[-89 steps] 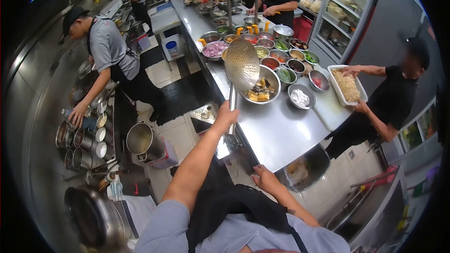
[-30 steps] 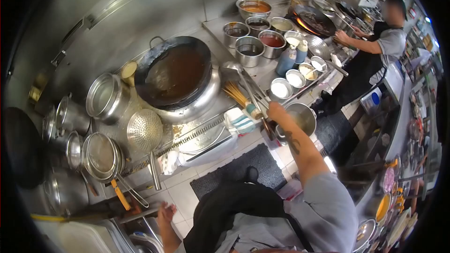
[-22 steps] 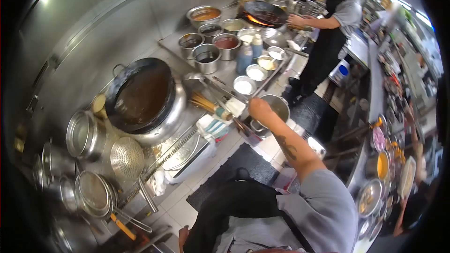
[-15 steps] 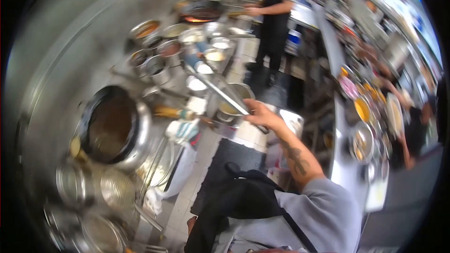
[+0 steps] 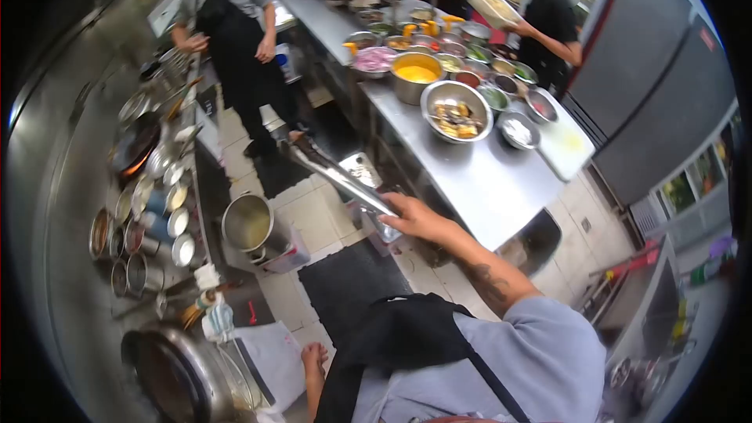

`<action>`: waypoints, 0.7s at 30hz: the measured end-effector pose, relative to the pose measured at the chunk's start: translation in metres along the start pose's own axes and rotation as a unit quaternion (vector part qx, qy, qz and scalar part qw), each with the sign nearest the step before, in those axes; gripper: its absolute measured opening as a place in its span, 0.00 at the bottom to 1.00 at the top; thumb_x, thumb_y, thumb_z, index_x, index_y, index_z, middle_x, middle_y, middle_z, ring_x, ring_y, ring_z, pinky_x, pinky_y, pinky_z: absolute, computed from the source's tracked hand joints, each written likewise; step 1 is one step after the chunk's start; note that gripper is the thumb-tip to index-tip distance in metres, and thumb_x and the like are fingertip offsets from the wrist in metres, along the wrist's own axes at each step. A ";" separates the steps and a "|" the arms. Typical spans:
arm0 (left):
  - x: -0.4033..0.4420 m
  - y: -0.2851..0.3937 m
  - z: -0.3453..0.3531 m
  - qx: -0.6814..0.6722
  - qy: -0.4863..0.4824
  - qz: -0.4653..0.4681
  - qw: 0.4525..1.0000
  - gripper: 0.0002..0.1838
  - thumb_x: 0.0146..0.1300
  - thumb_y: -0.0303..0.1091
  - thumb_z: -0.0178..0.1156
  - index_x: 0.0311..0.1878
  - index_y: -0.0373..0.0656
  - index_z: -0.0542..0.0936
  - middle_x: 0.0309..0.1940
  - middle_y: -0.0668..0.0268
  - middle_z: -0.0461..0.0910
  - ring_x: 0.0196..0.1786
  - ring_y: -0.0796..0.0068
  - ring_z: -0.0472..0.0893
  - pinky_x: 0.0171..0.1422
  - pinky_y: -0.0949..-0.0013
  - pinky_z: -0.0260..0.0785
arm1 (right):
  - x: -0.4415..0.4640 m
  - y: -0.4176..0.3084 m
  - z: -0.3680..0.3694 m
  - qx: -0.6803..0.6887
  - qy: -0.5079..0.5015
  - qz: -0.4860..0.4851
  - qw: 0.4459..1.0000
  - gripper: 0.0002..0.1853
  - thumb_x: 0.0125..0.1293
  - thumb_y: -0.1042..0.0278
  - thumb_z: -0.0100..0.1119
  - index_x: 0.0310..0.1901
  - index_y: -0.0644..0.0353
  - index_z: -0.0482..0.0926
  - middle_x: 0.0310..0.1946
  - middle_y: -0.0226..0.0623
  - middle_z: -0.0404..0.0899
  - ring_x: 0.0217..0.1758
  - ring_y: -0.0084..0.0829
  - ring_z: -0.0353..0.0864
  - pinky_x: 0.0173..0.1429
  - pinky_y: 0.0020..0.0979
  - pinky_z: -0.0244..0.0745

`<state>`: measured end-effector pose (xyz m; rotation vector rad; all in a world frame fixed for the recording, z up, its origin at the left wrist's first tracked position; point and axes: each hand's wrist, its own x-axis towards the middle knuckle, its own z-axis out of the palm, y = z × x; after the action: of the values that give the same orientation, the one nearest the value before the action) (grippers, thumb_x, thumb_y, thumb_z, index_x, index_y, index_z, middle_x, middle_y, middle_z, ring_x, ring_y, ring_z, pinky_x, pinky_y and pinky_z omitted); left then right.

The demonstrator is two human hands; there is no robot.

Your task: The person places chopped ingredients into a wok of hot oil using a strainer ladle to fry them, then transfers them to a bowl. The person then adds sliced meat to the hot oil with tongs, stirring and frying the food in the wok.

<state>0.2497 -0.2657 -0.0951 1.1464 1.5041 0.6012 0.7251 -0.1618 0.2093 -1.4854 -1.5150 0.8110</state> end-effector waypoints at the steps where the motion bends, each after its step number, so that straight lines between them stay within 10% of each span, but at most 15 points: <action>1: 0.024 0.024 0.021 -0.060 -0.007 -0.077 0.995 0.13 0.59 0.34 0.54 0.46 0.39 0.73 0.27 0.68 0.76 0.26 0.78 0.76 0.24 0.75 0.68 | -0.018 0.014 -0.028 -0.053 0.030 0.012 0.998 0.20 0.59 0.64 0.58 0.50 0.65 0.70 0.30 0.47 0.76 0.31 0.36 0.76 0.35 0.33 0.70; 2: 0.046 0.046 0.044 -0.119 -0.011 -0.157 0.980 0.14 0.59 0.33 0.54 0.47 0.39 0.72 0.27 0.68 0.75 0.26 0.79 0.75 0.24 0.76 0.68 | -0.037 0.031 -0.051 -0.056 0.075 0.031 0.995 0.19 0.59 0.64 0.58 0.49 0.65 0.70 0.29 0.48 0.76 0.31 0.38 0.76 0.35 0.34 0.70; 13: 0.076 0.359 0.424 0.008 -0.414 0.100 0.905 0.13 0.57 0.33 0.60 0.45 0.40 0.76 0.31 0.67 0.78 0.30 0.82 0.76 0.30 0.78 0.67 | -0.266 0.123 -0.196 -0.190 0.421 0.204 0.863 0.19 0.58 0.67 0.58 0.49 0.65 0.70 0.34 0.49 0.77 0.36 0.43 0.79 0.41 0.34 0.72; 21: 0.091 0.452 0.652 -0.011 -0.421 0.076 0.904 0.13 0.59 0.40 0.56 0.42 0.41 0.73 0.35 0.67 0.76 0.34 0.75 0.77 0.36 0.70 0.69 | -0.383 0.114 -0.168 -0.226 0.476 0.357 0.771 0.20 0.57 0.69 0.58 0.49 0.70 0.70 0.35 0.52 0.77 0.38 0.45 0.79 0.43 0.35 0.73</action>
<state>1.0207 -0.1368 0.0706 1.2824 0.6639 0.1629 0.9034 -0.5493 0.1331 -2.3741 -0.3273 -0.0491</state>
